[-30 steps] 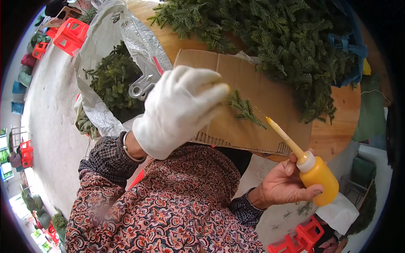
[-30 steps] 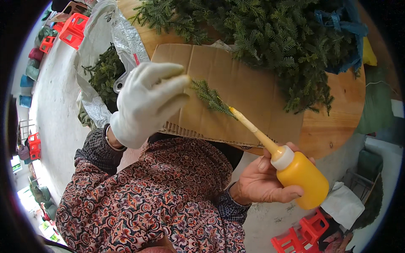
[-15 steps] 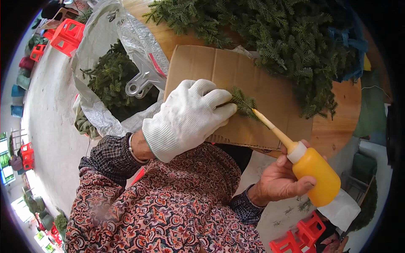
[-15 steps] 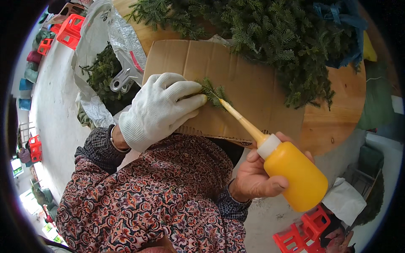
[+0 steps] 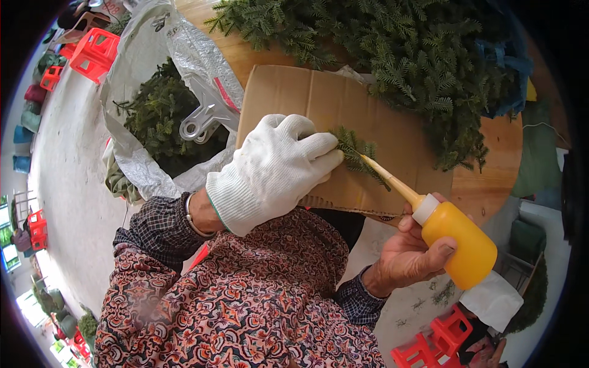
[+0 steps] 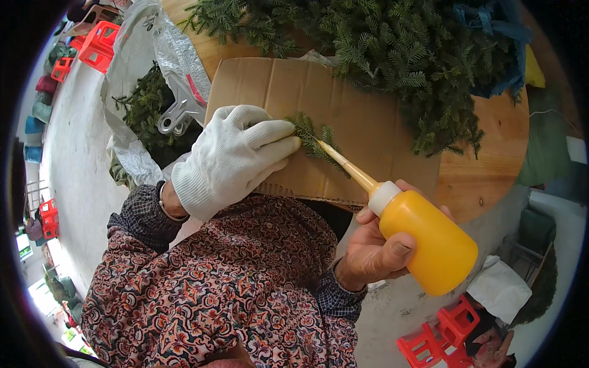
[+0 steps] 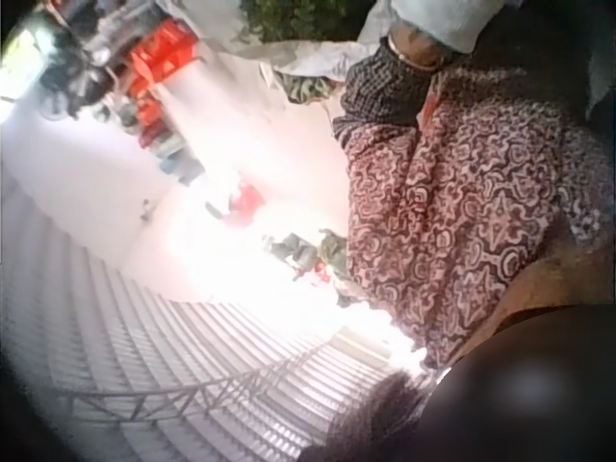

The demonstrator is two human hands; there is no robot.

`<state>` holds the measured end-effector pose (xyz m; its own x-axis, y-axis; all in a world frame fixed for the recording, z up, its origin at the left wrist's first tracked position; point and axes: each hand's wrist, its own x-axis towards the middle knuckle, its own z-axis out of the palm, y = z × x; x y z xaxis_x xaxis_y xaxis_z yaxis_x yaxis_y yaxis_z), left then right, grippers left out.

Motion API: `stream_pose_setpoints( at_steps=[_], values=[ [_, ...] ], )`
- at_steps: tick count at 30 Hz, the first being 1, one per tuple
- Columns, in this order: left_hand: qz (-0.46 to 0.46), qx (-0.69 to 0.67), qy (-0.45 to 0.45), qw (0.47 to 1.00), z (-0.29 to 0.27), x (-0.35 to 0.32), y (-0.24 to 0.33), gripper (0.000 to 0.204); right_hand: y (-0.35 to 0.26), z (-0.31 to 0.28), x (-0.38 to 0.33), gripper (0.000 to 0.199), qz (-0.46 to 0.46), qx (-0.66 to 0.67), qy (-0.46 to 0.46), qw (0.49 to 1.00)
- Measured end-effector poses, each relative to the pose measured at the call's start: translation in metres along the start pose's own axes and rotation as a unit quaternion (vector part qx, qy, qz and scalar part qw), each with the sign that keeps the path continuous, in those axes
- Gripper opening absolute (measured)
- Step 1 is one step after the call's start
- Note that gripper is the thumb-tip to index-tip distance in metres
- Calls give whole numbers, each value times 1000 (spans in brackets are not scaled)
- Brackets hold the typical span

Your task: Applying a liquid, likely glue or sealant, to small artificial or real pine branches using a squeeze bottle.

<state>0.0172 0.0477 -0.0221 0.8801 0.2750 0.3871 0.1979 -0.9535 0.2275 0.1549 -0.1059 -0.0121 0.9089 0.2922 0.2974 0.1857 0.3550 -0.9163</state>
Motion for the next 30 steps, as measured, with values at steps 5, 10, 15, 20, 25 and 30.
stream_pose_setpoints(
  at_steps=[5, 10, 15, 20, 25, 30],
  values=[
    [0, 2, -2, 1000, 2, 0, 1, 24, -2, -7, 1, 63, -17, -20, -2, 1000],
    [13, 5, 44, 999, 7, 0, 0, 24, -2, -12, 2, 63, -28, -30, 13, 999],
    [15, 15, 47, 999, 6, 1, 2, 23, -3, -10, 0, 64, -20, -6, 28, 999],
    [11, 18, 31, 999, 6, -2, 1, 24, -2, -4, -2, 65, -22, 27, -1, 999],
    [5, 18, 10, 1000, 2, -5, 0, 23, -1, 1, -6, 65, -22, -8, -26, 999],
    [7, 18, 19, 1000, 4, -5, 0, 24, -3, -2, -6, 66, -20, -27, -24, 999]
  ],
)
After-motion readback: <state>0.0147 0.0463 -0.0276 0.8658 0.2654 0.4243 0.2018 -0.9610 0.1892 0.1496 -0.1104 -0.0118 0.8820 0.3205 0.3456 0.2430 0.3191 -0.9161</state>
